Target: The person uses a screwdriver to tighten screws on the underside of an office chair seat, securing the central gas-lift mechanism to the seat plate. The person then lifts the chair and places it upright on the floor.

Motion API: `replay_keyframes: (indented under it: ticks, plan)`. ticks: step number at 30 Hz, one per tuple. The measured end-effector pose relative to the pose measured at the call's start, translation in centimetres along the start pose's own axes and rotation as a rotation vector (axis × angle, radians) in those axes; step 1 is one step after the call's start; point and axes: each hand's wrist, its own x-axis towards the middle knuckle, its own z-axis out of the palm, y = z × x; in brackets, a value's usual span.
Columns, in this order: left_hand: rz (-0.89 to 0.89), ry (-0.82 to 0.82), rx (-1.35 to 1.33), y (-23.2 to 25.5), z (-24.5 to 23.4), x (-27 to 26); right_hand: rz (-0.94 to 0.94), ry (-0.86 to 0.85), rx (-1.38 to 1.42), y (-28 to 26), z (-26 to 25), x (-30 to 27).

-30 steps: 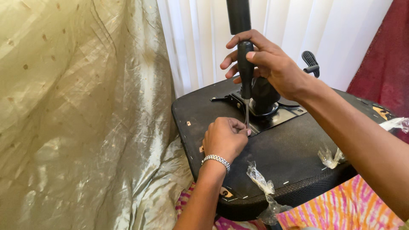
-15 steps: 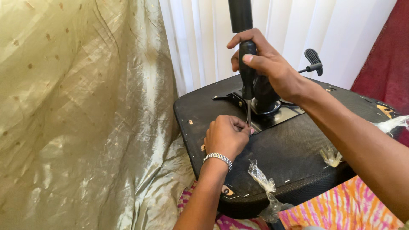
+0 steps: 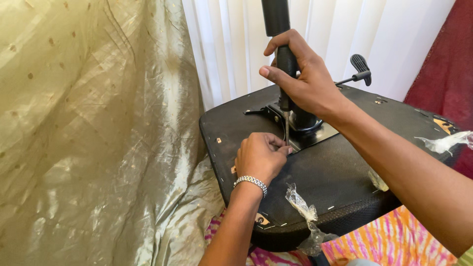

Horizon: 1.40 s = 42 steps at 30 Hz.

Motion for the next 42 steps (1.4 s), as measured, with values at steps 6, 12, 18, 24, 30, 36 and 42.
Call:
replay_keyframes:
  ticks: [6, 12, 18, 24, 30, 36, 42]
  plan:
    - [-0.018, -0.005, -0.009, -0.1, 0.0, -0.1, 0.113, -0.336, 0.495, -0.6, -2.5, 0.7]
    - [-0.02, -0.006, -0.017, -0.1, 0.0, 0.0, 0.117, -0.298, 0.131, -1.1, -3.2, 1.3]
    - [-0.004, -0.003, -0.003, -0.3, 0.2, 0.0, 0.056, -0.023, -0.29, -1.2, -2.9, 0.4]
    - [-0.001, -0.003, -0.008, -0.4, 0.3, 0.2, -0.117, 0.02, -0.252, -0.4, -2.6, 1.1]
    - [-0.002, -0.009, 0.0, -0.3, 0.1, 0.1, 0.341, -0.675, 0.91, 0.8, -3.0, 3.4]
    - [-0.05, -0.03, -0.002, 0.0, -0.1, -0.1, 0.493, -0.539, 1.2, 1.6, -0.9, 3.2]
    - [-0.063, -0.032, 0.011, 0.1, 0.0, -0.1, 0.611, -0.112, 0.857, -0.7, 0.4, 3.0]
